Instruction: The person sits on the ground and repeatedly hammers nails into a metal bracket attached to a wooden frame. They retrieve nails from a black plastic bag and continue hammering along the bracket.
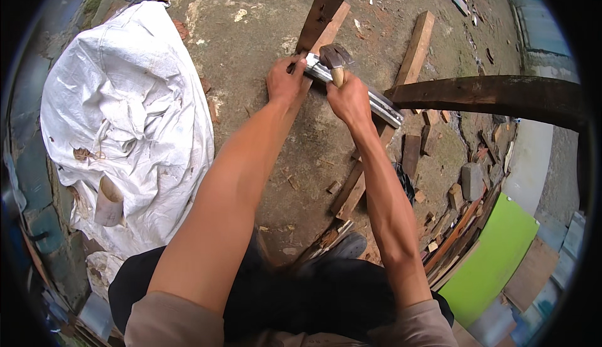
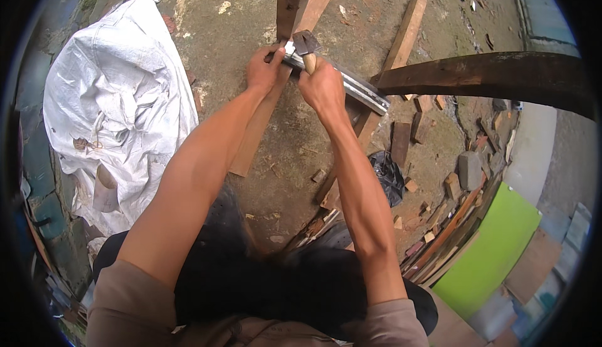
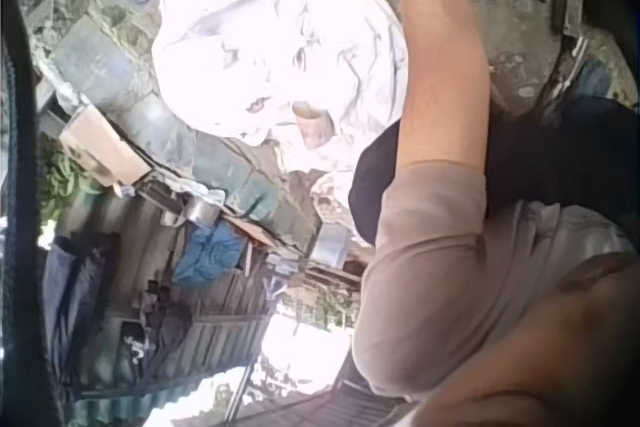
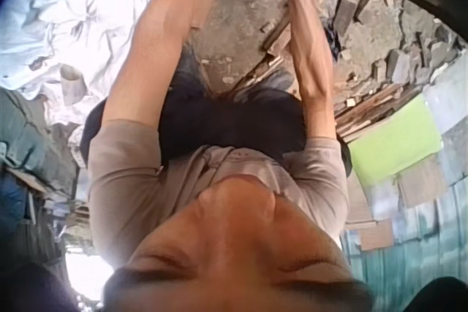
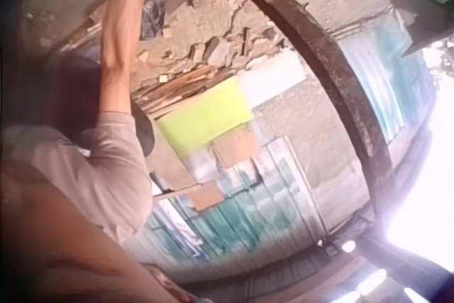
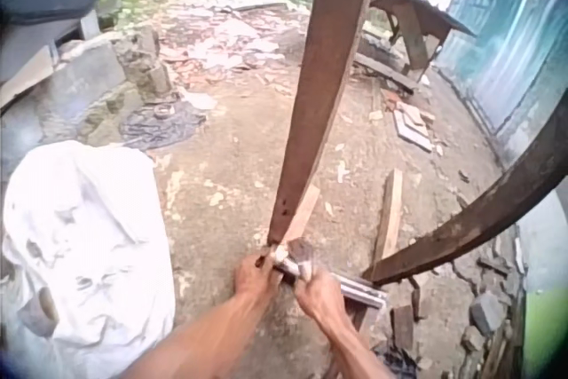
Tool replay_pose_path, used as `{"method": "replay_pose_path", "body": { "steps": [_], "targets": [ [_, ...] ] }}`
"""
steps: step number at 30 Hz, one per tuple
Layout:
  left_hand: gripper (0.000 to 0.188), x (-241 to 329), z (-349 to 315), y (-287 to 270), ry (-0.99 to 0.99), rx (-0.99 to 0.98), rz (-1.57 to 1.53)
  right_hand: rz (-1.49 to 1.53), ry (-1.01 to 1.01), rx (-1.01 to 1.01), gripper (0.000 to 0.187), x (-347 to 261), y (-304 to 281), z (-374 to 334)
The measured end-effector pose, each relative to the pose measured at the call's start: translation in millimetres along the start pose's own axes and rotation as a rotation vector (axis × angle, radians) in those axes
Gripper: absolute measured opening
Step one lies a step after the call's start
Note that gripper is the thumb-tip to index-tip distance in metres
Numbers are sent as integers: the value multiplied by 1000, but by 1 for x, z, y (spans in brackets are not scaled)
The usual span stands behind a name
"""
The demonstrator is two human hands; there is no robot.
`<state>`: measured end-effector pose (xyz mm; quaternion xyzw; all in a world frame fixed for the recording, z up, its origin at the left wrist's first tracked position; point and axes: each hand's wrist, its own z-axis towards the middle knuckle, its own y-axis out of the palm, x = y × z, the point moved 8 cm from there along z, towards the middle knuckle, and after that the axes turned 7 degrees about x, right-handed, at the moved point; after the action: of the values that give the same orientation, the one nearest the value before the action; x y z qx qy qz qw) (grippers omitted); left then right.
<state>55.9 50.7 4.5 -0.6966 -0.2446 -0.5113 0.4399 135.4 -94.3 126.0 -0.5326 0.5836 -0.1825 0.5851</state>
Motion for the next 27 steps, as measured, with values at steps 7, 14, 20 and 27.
{"method": "replay_pose_path", "body": {
  "steps": [7, 14, 20, 27],
  "targets": [
    [36, -17, -1, -12, -21, 73, 35, 737, -211, 407, 20, -67, -89, -33],
    [36, -4, 0, -6, -15, 18, 17, 121, 2, 147, 27, -12, -14, 12],
    [37, -12, -4, -17, 5, 54, 63, 505, -198, 451, 21, -50, -77, -23],
    [40, -1, -1, -9, 42, 41, 113, 135, 105, 72, 35, 21, 9, -2]
  ]
}}
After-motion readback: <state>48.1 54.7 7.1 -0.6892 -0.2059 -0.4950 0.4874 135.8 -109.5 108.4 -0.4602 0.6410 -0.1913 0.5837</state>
